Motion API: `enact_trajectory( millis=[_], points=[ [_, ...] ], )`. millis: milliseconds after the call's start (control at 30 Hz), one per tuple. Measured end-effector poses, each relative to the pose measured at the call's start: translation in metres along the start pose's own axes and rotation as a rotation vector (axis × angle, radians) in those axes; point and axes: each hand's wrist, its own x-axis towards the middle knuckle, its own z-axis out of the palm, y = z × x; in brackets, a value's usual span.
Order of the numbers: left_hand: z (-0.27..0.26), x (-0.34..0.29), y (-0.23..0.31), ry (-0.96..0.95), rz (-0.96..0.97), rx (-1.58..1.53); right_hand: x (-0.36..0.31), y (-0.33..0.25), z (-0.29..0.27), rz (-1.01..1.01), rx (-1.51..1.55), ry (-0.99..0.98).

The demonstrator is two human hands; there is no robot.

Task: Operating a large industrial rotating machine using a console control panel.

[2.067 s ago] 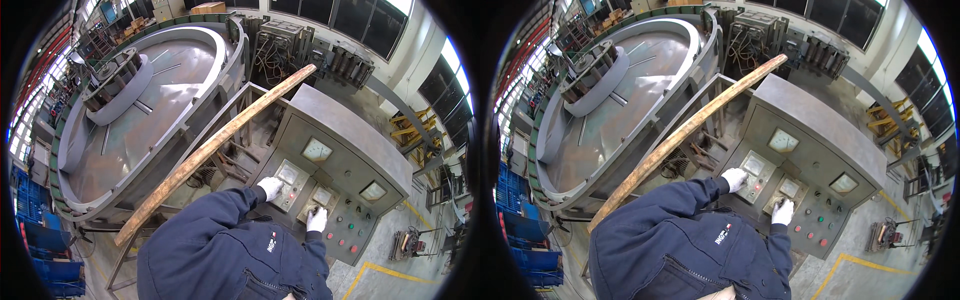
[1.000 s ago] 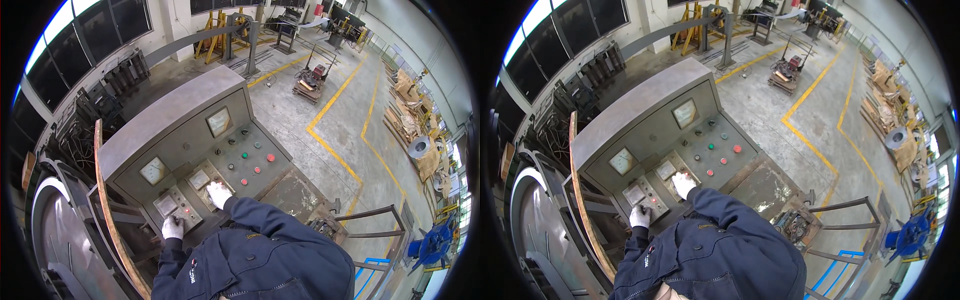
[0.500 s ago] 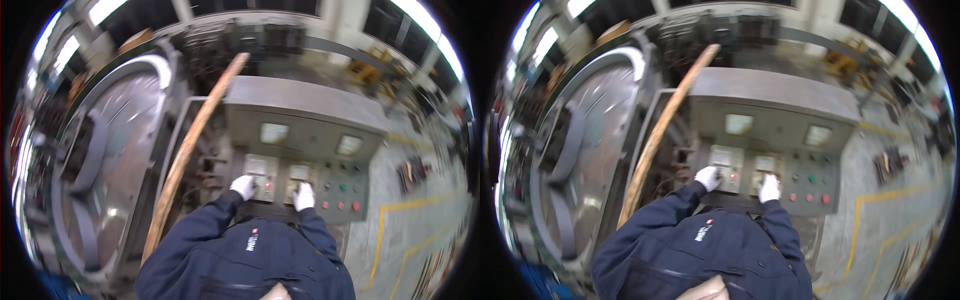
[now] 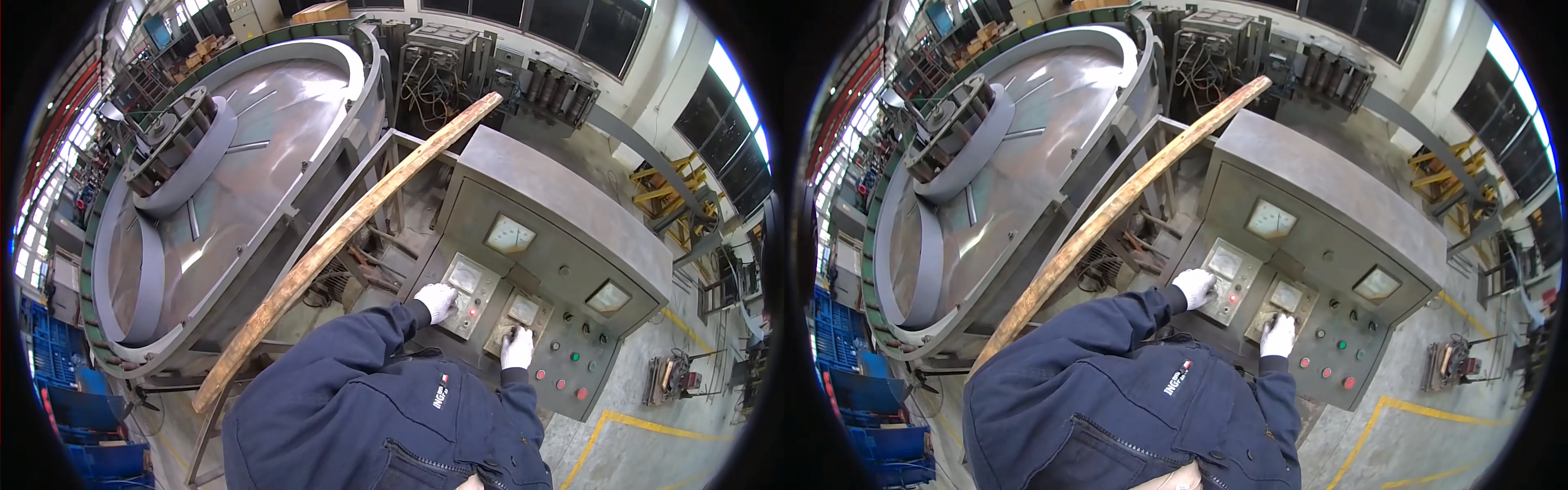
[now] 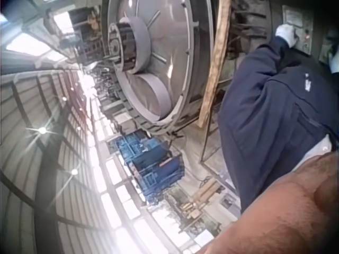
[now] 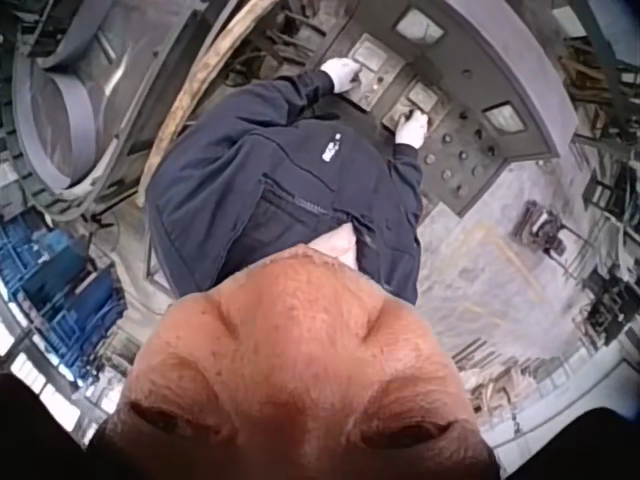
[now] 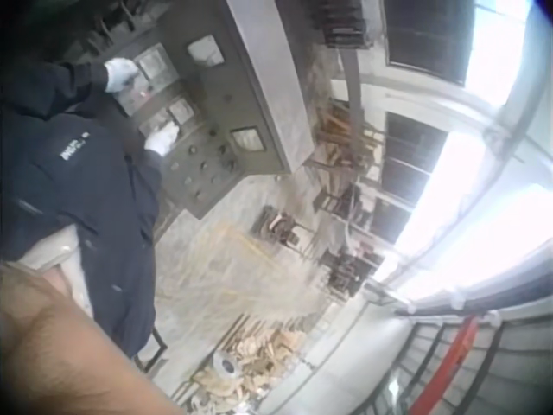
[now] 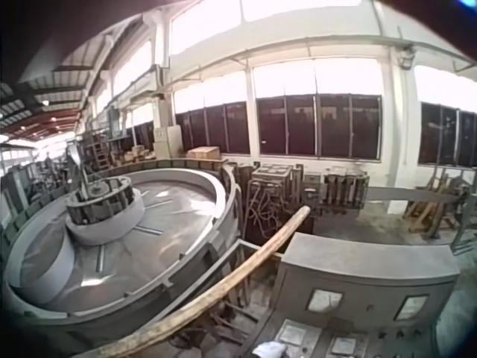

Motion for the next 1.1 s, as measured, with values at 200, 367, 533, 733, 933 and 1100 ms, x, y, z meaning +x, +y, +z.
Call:
enact_trajectory(
  millis=[200,367,533,733,933,1100],
  points=[
    [0.0034,-0.0016,-0.0037,-0.009,0.007,-0.001,-0.0008,0.0005,0.0032,-0.005,0.0,0.054],
    [0.0035,-0.0016,-0.005,-0.01,0.007,-0.003,-0.0007,0.0014,0.0038,-0.002,-0.001,0.038],
    [0.0039,-0.0014,-0.0045,-0.019,-0.004,0.003,-0.0005,-0.0011,0.0023,-0.002,-0.004,0.046],
    [0.0043,-0.0014,-0.005,-0.009,0.009,0.01,-0.001,-0.0028,-0.0001,0.01,0.004,0.032],
    [0.0021,-0.0014,-0.0026,-0.017,0.001,0.011,-0.0021,-0.0009,0.0003,0.009,0.0,0.043],
    [0.0035,0.0003,-0.0031,-0.016,0.008,-0.008,-0.0029,-0.0007,0.0009,0.021,-0.003,0.057]
  ],
)
